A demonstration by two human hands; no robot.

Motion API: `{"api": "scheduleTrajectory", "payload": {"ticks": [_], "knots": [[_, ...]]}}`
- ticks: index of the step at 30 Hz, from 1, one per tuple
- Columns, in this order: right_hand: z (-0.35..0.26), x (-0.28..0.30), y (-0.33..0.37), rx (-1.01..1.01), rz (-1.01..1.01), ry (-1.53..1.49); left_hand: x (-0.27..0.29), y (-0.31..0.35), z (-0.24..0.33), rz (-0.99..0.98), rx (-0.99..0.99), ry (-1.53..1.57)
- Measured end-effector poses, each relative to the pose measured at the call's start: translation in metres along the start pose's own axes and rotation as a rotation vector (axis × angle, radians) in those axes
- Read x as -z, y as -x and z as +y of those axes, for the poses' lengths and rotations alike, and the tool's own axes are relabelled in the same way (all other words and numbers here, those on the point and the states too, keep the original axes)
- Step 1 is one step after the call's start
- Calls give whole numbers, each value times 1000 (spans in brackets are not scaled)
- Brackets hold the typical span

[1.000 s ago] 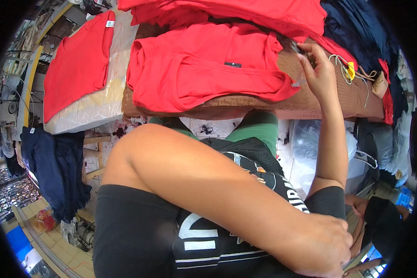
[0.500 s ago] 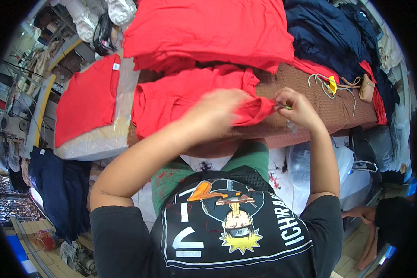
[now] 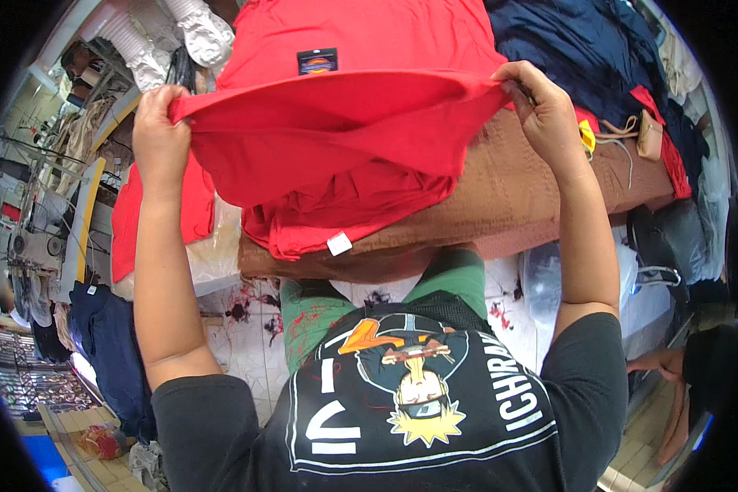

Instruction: The person trims excess threads from red shirts using a small pair of nippers. They inspect the collar and labels, clip the threads, and stack the finished garments.

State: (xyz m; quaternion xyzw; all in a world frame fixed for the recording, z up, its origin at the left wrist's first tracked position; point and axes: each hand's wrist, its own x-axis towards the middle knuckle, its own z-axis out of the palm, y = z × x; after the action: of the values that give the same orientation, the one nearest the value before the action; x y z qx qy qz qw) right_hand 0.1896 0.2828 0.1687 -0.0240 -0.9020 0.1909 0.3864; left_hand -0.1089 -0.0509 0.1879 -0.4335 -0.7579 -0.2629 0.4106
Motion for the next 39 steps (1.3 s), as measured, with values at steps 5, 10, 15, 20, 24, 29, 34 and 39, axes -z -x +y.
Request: {"api": "scheduleTrajectory", "payload": {"ticks": [5, 10, 15, 20, 24, 29, 34, 39], "knots": [[-7, -7, 65, -231, -884, -123, 6, 99, -21, -968, 235, 133], [23, -12, 82, -388, -623, -173, -3, 108, 11, -868, 574, 567], [16, -51, 82, -422, -497, -72, 32, 52, 100, -838, 333, 963], [1, -112, 93, -548, -352, -80, 73, 23, 159, -1008, -568, 1550], [6, -133, 104, -592, -237, -70, 68, 18, 174, -1069, -760, 1699], [7, -126, 110, -924, -184, -761, 13, 48, 178, -1005, -269, 1511], [-8, -97, 113, -1069, -135, -1108, -79, 106, 204, -764, 403, 1026], [-5, -96, 116, -1001, -157, -1082, -108, 122, 218, -566, 251, 843]]}}
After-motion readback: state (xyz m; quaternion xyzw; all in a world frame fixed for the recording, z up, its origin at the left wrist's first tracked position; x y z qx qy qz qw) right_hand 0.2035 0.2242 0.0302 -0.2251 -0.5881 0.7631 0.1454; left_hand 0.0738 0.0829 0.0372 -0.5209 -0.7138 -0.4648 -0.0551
